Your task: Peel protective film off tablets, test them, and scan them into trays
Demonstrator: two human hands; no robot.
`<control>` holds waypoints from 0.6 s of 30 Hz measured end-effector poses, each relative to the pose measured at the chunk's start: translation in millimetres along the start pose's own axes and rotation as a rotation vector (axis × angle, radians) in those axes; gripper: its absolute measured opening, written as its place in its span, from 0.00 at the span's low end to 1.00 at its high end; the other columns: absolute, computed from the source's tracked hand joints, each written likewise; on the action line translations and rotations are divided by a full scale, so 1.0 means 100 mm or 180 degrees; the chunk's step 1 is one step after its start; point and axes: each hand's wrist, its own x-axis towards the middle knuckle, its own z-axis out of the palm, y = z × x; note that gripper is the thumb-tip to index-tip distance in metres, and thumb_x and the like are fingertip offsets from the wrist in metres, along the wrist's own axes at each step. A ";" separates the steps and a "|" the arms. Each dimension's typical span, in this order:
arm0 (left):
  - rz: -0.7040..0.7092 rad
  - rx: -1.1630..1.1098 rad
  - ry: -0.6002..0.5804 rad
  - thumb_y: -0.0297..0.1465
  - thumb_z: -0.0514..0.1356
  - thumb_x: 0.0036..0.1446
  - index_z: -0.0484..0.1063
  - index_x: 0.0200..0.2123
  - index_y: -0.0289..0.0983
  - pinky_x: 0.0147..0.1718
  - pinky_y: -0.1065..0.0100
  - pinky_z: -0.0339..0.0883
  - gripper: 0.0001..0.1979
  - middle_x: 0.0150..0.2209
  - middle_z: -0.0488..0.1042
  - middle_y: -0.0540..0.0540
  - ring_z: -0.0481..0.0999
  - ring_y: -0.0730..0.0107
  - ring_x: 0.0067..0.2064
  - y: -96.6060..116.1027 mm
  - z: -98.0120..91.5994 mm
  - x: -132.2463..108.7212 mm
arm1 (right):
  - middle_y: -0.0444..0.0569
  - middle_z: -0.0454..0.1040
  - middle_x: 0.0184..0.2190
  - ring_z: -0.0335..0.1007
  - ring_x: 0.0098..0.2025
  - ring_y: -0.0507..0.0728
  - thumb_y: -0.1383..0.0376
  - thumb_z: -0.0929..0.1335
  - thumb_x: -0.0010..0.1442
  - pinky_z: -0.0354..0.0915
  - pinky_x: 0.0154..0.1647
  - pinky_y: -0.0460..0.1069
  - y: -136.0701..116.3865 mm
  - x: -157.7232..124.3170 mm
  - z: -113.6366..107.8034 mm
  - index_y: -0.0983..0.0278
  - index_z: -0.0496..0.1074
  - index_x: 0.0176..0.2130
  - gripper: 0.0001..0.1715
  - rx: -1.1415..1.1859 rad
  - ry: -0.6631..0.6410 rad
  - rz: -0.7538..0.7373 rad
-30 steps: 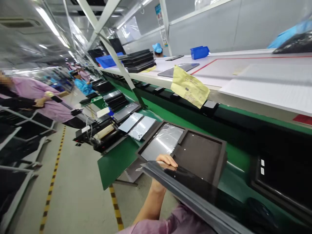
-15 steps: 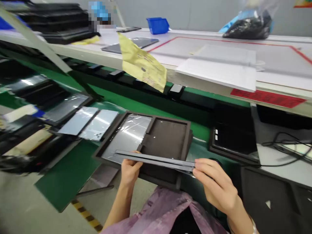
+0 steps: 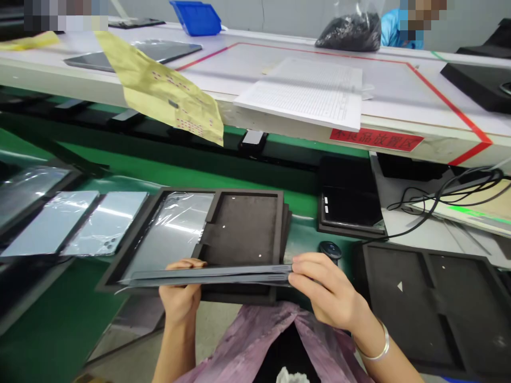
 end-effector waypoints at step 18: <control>0.0444 0.0132 -0.0305 0.33 0.71 0.45 0.71 0.33 0.38 0.33 0.68 0.71 0.13 0.31 0.74 0.49 0.75 0.69 0.32 0.07 -0.01 -0.10 | 0.58 0.74 0.50 0.64 0.55 0.68 0.80 0.61 0.61 0.70 0.46 0.62 0.03 -0.18 -0.22 0.69 0.68 0.57 0.26 -0.0836 -0.0852 -0.0391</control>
